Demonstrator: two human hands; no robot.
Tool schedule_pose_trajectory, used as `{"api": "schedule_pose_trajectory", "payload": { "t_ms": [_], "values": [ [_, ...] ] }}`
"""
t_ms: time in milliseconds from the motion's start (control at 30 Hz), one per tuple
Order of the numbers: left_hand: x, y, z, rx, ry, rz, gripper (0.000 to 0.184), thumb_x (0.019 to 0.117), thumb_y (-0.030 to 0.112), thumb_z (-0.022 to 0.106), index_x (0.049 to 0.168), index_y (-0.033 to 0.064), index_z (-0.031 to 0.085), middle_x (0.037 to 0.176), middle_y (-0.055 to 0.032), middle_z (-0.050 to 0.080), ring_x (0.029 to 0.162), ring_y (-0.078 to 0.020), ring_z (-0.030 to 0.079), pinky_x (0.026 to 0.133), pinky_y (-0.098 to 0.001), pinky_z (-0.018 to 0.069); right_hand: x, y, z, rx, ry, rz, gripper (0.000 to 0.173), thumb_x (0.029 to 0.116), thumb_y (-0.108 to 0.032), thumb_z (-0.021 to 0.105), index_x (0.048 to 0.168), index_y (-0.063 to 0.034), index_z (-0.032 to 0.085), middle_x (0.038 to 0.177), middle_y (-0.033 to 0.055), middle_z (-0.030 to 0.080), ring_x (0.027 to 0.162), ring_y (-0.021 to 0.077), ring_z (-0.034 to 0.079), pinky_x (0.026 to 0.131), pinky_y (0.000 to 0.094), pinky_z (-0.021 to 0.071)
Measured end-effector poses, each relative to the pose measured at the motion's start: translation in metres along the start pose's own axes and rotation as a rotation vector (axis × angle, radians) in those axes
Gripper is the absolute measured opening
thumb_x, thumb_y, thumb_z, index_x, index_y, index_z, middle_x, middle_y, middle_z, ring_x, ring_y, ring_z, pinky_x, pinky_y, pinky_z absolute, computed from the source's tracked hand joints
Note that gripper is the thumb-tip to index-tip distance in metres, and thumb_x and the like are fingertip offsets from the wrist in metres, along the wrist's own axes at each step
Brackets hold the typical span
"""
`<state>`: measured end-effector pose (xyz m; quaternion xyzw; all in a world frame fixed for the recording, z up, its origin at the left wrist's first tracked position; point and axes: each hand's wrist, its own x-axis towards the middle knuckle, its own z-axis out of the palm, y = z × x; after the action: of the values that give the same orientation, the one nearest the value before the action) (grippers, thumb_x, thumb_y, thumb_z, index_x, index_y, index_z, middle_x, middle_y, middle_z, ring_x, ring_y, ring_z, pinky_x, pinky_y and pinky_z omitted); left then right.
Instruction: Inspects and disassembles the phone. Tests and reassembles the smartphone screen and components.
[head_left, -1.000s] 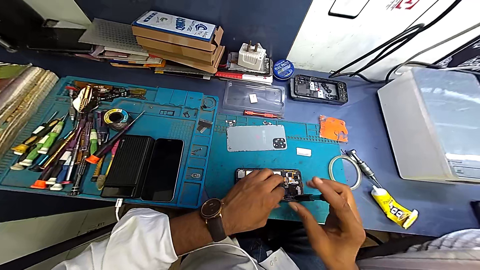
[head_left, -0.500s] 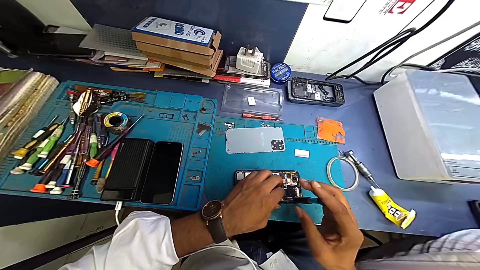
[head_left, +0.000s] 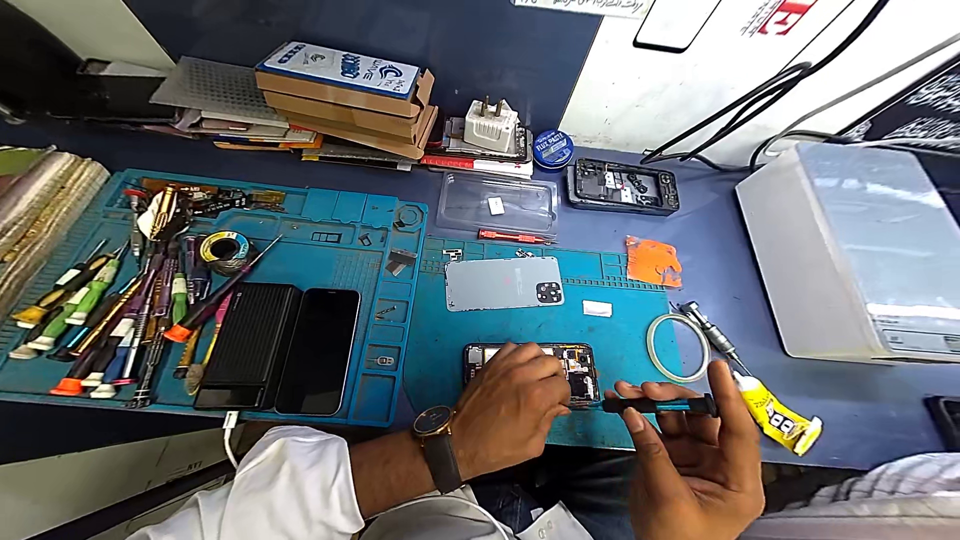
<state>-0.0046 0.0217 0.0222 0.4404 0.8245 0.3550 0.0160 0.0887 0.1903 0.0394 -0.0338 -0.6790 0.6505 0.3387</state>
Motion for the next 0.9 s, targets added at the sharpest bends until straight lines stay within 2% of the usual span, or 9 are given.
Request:
{"api": "schedule_pose_trajectory", "payload": {
  "t_ms": [100,200,300,433,533,767,900],
  "values": [
    [0.001,-0.001,-0.003,-0.025,0.034,-0.024,0.013,0.0957,0.024,0.066,0.089,0.0169,0.074,0.096,0.0046,0.069,0.099,-0.0131,0.063,0.086,-0.0322,0.0503,0.002,0.002,-0.002,-0.026,-0.018,-0.025,0.071,0.0894,0.002,0.070,0.154,-0.0110,0.042,0.114,0.0065,0.070,0.099,0.0247,0.073,0.087,0.0400,0.0648],
    [0.004,-0.003,-0.005,-0.045,0.082,-0.031,0.016,0.0931,0.034,0.071,0.089,0.0184,0.074,0.097,0.0067,0.069,0.099,-0.0109,0.062,0.085,-0.0313,0.0498,0.003,0.005,-0.001,-0.008,-0.107,0.006,0.069,0.0903,-0.001,0.071,0.153,-0.0168,0.047,0.113,0.0069,0.070,0.099,0.0245,0.072,0.087,0.0379,0.0641],
    [0.006,-0.004,-0.009,0.019,0.083,-0.054,0.027,0.0900,0.044,0.073,0.100,0.0181,0.075,0.106,0.0055,0.068,0.102,-0.0118,0.062,0.087,-0.0324,0.0518,0.007,0.010,0.005,-0.063,-0.074,-0.037,0.069,0.0904,-0.001,0.072,0.153,-0.0151,0.046,0.115,0.0072,0.070,0.100,0.0243,0.072,0.085,0.0367,0.0646],
    [-0.004,-0.008,-0.009,0.172,-0.010,0.019,0.030,0.0958,0.039,0.067,0.113,0.0149,0.073,0.119,0.0011,0.067,0.114,-0.0174,0.060,0.094,-0.0343,0.0518,0.018,0.025,0.010,-0.223,-0.029,-0.119,0.072,0.0893,-0.001,0.071,0.155,-0.0078,0.042,0.117,0.0062,0.067,0.104,0.0229,0.070,0.086,0.0383,0.0646],
    [-0.010,-0.009,-0.006,0.258,-0.087,0.043,0.034,0.0995,0.039,0.060,0.119,0.0131,0.071,0.126,-0.0009,0.065,0.120,-0.0199,0.058,0.100,-0.0363,0.0499,0.023,0.034,0.014,-0.269,-0.072,-0.143,0.071,0.0895,0.000,0.072,0.154,-0.0081,0.044,0.118,0.0080,0.067,0.106,0.0250,0.070,0.087,0.0413,0.0647],
    [-0.011,-0.009,-0.005,0.298,-0.111,0.052,0.034,0.1008,0.036,0.058,0.122,0.0125,0.070,0.126,-0.0014,0.065,0.122,-0.0202,0.058,0.103,-0.0358,0.0482,0.024,0.038,0.015,-0.320,-0.094,-0.174,0.071,0.0889,-0.001,0.072,0.154,-0.0081,0.045,0.119,0.0083,0.067,0.106,0.0251,0.070,0.087,0.0417,0.0648],
    [-0.011,-0.009,-0.005,0.299,-0.112,0.061,0.034,0.1005,0.036,0.058,0.121,0.0121,0.070,0.126,-0.0016,0.065,0.121,-0.0200,0.058,0.103,-0.0360,0.0481,0.025,0.038,0.014,-0.346,-0.129,-0.204,0.068,0.0908,-0.001,0.071,0.154,-0.0113,0.046,0.118,0.0076,0.067,0.106,0.0247,0.070,0.087,0.0418,0.0648]
  ]
}}
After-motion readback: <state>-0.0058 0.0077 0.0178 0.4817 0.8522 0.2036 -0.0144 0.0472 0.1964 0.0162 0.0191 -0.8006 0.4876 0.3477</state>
